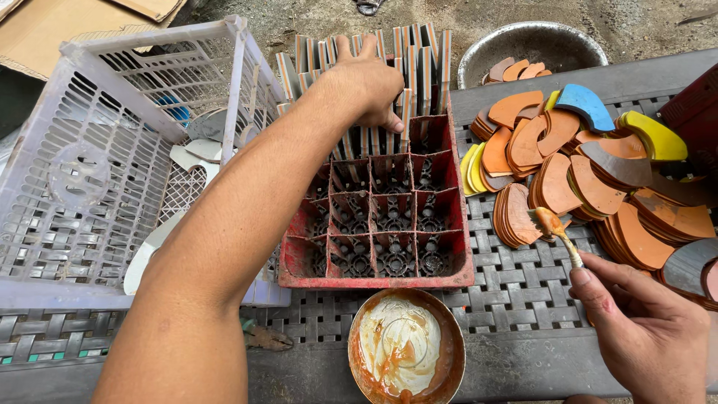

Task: The person applies a white adhesive to the edges of curved shoe sole pieces using a brush. They retrieve pieces from a white crate, coat the edges, and place them into a red crate to dry.

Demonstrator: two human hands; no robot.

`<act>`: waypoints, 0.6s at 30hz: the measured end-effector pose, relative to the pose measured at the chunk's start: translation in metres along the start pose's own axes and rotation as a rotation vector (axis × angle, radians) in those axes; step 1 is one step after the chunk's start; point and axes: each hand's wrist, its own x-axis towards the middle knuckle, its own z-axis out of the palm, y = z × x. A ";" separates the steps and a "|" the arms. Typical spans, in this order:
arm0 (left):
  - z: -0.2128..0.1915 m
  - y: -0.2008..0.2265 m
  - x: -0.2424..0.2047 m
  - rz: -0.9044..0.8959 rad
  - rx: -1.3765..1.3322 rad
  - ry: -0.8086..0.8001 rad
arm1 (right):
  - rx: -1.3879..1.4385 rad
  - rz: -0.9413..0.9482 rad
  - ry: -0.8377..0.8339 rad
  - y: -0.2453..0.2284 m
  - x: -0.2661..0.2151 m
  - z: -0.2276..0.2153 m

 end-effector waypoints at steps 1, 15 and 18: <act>0.002 0.000 0.001 -0.001 -0.010 0.014 | -0.001 0.010 0.000 0.000 0.000 0.000; 0.028 0.012 -0.009 -0.031 0.029 0.099 | 0.023 0.092 0.008 -0.001 0.002 0.000; 0.021 0.015 -0.021 -0.019 0.066 0.127 | -0.004 0.119 0.018 -0.004 0.004 0.000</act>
